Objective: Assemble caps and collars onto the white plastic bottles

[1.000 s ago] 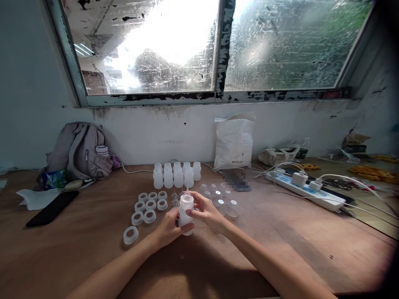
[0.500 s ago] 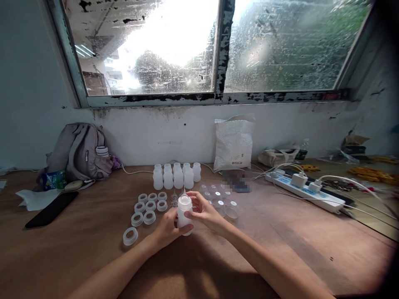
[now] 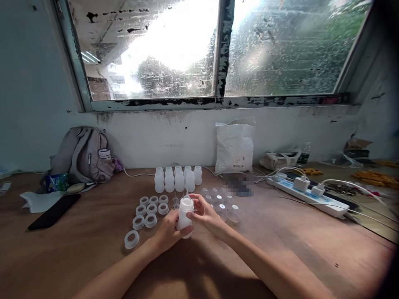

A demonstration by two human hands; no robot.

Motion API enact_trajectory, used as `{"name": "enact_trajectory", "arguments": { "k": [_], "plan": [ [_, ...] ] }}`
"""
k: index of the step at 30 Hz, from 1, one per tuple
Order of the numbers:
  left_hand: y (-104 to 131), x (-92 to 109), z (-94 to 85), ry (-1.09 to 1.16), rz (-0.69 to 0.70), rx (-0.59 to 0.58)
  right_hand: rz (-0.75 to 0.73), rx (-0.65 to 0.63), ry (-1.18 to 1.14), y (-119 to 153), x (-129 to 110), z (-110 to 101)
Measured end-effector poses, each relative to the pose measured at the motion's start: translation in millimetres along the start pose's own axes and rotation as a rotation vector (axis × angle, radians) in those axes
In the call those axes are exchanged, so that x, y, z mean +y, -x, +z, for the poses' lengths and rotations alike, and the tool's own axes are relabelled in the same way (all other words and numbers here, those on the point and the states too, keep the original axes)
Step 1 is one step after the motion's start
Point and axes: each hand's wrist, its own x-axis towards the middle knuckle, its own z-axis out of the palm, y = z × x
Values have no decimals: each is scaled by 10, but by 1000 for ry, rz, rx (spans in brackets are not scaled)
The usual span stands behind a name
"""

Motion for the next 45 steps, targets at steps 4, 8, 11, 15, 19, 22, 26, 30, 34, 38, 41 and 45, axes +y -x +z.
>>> {"name": "enact_trajectory", "arguments": {
  "k": [4,8,11,15,19,22,26,30,34,38,41,45],
  "plan": [
    [3,0,-17,-26,21,1,14,-49,-18,0,3,5],
    [5,0,-38,-48,20,8,1,20,-41,5,7,14],
    [6,10,-55,-50,24,-12,20,-47,-57,13,-2,29],
    [12,51,-53,27,1,-14,21,53,-61,23,-37,46],
    [28,86,-27,146,-31,-42,69,-37,-60,23,-78,37],
    [33,83,-32,117,-35,-30,91,-13,-60,21,-68,28],
    [22,52,-41,153,-56,-23,86,54,-101,27,-70,43],
    [16,25,-22,356,-78,-91,101,-45,-234,37,-138,44],
    [26,71,-18,337,-109,-112,120,-57,-241,40,-126,26],
    [16,146,-56,184,-136,-11,114,75,-194,44,-68,52],
    [12,156,-90,440,-172,-159,131,-40,-302,57,-98,74],
    [58,155,-60,951,-315,-450,242,-242,-416,88,-177,84]
  ]
}}
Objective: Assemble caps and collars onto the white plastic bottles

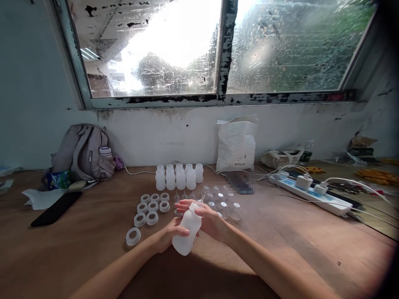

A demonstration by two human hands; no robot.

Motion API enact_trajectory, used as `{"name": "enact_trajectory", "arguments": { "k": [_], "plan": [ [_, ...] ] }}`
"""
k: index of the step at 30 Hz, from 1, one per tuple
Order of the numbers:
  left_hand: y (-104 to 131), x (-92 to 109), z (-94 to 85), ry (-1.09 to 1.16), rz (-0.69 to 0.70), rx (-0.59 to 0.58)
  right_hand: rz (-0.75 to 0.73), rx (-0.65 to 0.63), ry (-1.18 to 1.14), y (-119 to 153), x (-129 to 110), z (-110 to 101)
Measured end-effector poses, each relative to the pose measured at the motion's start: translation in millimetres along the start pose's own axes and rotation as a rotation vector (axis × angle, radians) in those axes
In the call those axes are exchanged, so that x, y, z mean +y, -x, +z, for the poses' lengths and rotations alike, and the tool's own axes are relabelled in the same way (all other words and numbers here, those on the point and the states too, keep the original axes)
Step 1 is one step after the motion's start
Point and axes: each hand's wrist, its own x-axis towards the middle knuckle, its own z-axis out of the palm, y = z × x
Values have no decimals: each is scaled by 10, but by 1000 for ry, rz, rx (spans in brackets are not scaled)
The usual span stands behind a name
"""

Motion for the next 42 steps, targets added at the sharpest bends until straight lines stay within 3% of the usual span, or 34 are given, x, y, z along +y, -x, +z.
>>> {"name": "enact_trajectory", "arguments": {
  "k": [2,4,8,10,11,14,16,18,22,24,26,30,32,34,37,42],
  "plan": [
    [0,-42,46,139,-68,-77,56,-19,17,9,7,23],
    [-13,-72,91,114,-103,-70,45,59,68,1,43,51],
    [-44,-37,102,-313,84,305,-69,395,245,-42,112,112],
    [-32,21,87,-392,133,381,-89,454,288,-56,99,128],
    [-16,52,84,-338,99,326,-79,420,267,-60,80,128],
    [47,116,114,7,-128,-26,12,159,98,-75,11,100],
    [70,115,153,138,-187,-107,58,31,2,-103,-10,73],
    [57,83,182,50,-121,38,59,21,-32,-149,1,57],
    [-22,24,170,-425,100,434,-45,151,60,-246,36,81],
    [-42,42,152,-520,167,521,-102,191,117,-267,18,105],
    [-36,89,142,-414,174,463,-109,159,108,-273,-24,115],
    [12,156,145,151,-77,37,-26,-18,-46,-304,-80,80],
    [29,155,153,307,-148,-38,1,-44,-97,-355,-59,59],
    [35,148,165,309,-153,15,13,-2,-107,-423,-14,49],
    [15,143,163,165,-120,208,-11,93,-60,-513,38,58],
    [-94,58,51,-248,93,405,-110,178,92,-535,-12,168]
  ]
}}
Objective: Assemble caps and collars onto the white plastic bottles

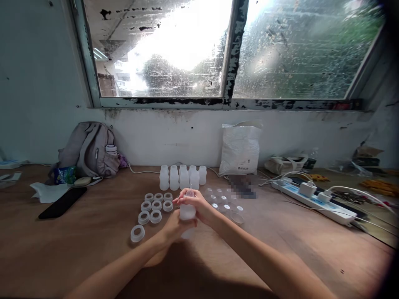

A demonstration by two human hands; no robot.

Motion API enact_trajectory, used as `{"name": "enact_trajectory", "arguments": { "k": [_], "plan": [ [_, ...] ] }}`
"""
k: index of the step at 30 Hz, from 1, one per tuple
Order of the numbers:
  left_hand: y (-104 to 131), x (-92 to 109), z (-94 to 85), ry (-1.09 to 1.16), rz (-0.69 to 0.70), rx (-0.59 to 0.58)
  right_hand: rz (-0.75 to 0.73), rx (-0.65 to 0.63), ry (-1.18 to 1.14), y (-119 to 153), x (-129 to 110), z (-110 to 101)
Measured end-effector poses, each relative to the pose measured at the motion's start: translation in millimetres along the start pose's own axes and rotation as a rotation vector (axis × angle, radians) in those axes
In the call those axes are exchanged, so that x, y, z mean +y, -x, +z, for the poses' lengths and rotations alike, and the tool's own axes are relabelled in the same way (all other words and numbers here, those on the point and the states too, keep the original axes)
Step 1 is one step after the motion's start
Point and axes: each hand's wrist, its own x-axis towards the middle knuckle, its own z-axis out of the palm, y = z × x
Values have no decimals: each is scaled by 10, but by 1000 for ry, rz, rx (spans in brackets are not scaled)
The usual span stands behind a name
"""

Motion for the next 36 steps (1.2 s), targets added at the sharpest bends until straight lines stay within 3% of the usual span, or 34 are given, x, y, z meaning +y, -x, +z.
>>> {"name": "enact_trajectory", "arguments": {
  "k": [6,10,14,18,21,26,30,36],
  "plan": [
    [-75,-125,-37,-218,117,240,-103,56,231,47,-12,98],
    [-55,-136,-82,-279,193,218,-123,-44,580,72,-88,-39],
    [-41,-171,-117,-223,199,213,-204,-39,990,214,-403,-359],
    [-44,-212,-124,-170,166,224,9,-42,1343,445,-630,-716],
    [-55,-236,-115,-137,145,225,169,-36,1479,576,-569,-889],
    [-58,-242,-95,-98,103,190,262,-41,1495,600,-419,-950],
    [-30,-180,-86,-85,91,125,106,-58,1302,530,-629,-909],
    [-17,-133,-67,-105,51,109,-159,162,1023,441,-879,-834]
  ]
}}
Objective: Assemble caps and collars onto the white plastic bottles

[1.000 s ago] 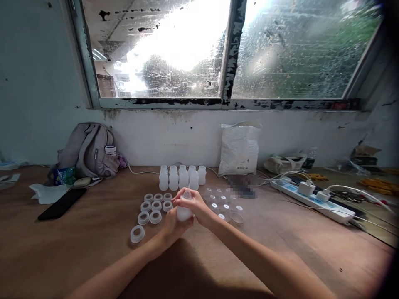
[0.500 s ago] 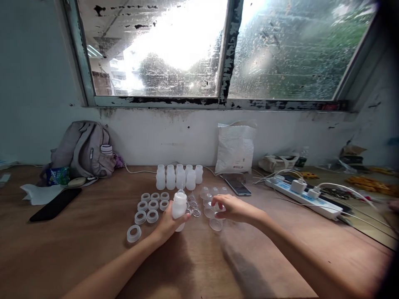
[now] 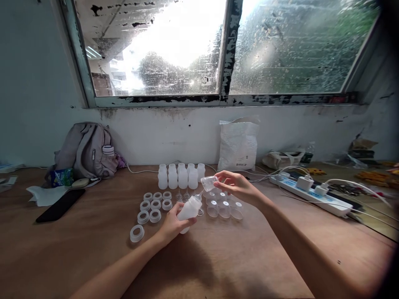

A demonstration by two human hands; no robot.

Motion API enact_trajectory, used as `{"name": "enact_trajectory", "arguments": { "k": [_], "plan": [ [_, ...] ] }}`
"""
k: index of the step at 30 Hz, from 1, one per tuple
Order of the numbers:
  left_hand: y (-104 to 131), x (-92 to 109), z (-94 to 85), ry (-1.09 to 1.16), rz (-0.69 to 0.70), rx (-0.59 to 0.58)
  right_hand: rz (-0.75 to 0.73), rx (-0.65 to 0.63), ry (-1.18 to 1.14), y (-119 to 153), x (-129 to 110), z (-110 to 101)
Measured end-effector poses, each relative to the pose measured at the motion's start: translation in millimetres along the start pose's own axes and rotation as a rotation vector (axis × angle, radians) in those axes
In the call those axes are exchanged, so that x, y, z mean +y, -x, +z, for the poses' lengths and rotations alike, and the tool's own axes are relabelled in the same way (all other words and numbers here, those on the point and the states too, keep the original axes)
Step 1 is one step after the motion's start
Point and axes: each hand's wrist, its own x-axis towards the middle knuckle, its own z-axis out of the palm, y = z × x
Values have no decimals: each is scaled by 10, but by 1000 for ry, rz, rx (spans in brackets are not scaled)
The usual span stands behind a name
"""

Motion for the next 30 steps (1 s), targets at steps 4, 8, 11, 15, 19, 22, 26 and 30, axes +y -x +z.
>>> {"name": "enact_trajectory", "arguments": {
  "k": [4,8,11,15,19,22,26,30],
  "plan": [
    [-17,-26,-4,-57,22,35,14,-3,-42,-32,9,98],
    [-37,-43,-17,-101,70,83,41,-18,-80,-63,108,204],
    [-40,-42,-19,-129,86,99,54,-52,-147,-72,181,294],
    [-27,-27,-14,-134,81,108,53,-76,-172,-46,192,393],
    [-24,-21,-9,-149,91,109,35,-72,-159,-19,176,427],
    [-32,-34,-3,-155,86,106,26,-68,-144,-9,193,431],
    [-39,-52,6,-166,88,111,6,-81,-115,1,218,437],
    [-33,-49,5,-164,95,96,6,-135,-173,2,245,449]
  ]
}}
